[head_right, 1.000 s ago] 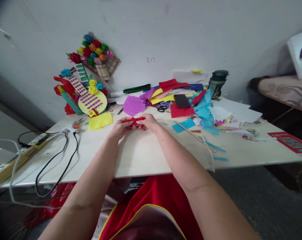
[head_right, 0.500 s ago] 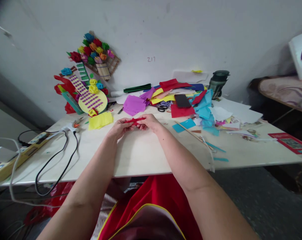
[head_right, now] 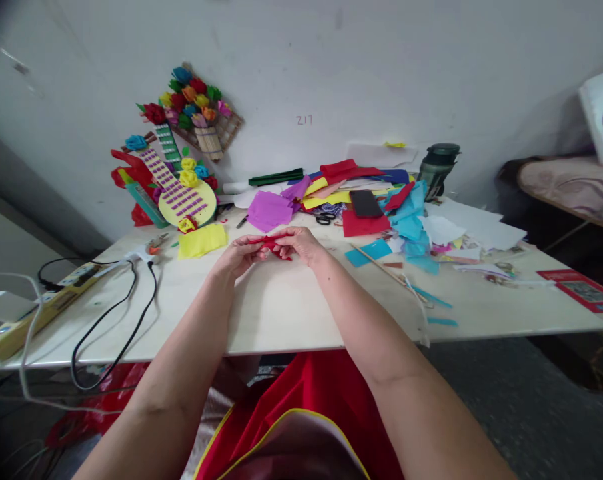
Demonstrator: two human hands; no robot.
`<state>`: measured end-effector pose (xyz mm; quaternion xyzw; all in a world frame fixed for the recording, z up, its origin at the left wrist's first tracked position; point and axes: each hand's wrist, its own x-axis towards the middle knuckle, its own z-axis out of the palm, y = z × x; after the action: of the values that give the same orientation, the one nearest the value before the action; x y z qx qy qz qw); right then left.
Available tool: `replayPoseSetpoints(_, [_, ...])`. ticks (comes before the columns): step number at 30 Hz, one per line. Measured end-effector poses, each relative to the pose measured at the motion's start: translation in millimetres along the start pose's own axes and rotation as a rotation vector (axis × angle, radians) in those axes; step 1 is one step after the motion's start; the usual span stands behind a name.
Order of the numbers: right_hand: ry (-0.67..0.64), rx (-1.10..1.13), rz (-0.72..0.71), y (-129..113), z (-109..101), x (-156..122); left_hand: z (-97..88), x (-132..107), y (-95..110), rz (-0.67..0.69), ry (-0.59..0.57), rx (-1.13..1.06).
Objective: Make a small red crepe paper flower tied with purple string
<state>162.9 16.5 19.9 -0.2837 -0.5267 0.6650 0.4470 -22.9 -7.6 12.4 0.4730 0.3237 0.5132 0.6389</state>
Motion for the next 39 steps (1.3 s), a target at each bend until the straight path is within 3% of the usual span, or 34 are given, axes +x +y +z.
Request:
replayPoseSetpoints(13, [-0.062, -0.025, 0.022, -2.2, -1.8, -3.2, -6.1, 0.4, 0.0, 0.004, -0.020, -0.029])
replayPoseSetpoints(28, [-0.131, 0.087, -0.083, -0.7, -3.5, -1.9, 1.0, -0.5, 5.3, 0.058, -0.051, -0.022])
replayPoseSetpoints(34, [-0.005, -0.069, -0.090, -1.0, -0.2, -3.6, 1.5, -3.1, 5.3, 0.039, -0.065, 0.108])
replayPoseSetpoints(39, [-0.011, -0.145, -0.139, 2.0, -2.2, -2.0, 1.8, -5.3, 7.6, 0.046, -0.088, 0.114])
